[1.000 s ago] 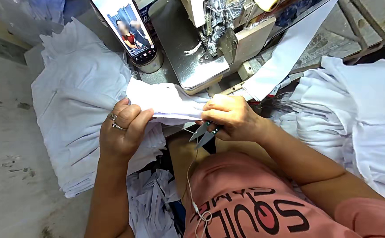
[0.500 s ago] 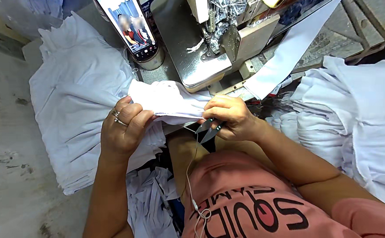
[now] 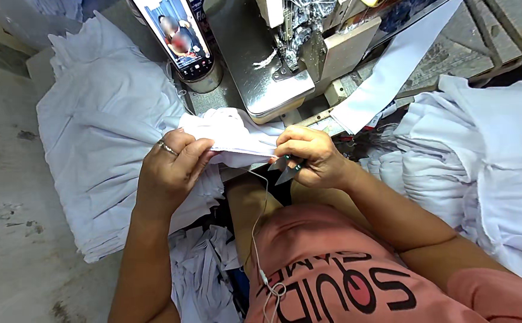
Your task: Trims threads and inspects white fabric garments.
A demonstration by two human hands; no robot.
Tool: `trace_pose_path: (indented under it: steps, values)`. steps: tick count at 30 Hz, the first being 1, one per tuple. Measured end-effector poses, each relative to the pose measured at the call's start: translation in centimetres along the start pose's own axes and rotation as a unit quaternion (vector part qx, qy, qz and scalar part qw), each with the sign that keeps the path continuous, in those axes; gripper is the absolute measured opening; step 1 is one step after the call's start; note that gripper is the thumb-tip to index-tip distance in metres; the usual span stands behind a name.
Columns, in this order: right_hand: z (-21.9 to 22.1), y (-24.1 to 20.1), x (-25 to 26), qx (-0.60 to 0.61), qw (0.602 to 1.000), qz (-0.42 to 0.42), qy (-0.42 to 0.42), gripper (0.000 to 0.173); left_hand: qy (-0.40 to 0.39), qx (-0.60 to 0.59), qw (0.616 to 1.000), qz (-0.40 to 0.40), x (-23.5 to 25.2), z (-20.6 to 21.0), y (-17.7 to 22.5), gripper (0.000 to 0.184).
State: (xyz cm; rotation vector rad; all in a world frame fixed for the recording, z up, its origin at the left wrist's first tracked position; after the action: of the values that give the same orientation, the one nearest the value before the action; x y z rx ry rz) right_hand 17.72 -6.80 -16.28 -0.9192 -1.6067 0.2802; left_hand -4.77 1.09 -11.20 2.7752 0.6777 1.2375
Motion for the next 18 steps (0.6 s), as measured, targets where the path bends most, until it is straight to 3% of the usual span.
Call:
trace_pose_path:
  steps: [5,18]
  values:
    - [0.2,0.8,-0.1,0.041,0.998,0.056,-0.004,0.015,-0.09,-0.074,0.991,-0.066,0.7,0.8,-1.0,0.025]
    - [0.9,3.3,-0.6,0.16,0.967,0.199,0.016,0.021,-0.174,-0.185,0.955,-0.155,0.7,1.9,-3.2,0.026]
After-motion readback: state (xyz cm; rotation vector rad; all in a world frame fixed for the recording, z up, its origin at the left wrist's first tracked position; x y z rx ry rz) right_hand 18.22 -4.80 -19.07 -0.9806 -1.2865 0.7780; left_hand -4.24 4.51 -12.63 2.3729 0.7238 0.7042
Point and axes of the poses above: each hand's wrist, its own x-axis towards the middle knuckle, its own z-axis out of the palm, y = z × x, the point moved 5 cm from there along x, towards the middle knuckle, and after that the axes turned 14 degrees about y, right-handed, at the moved point
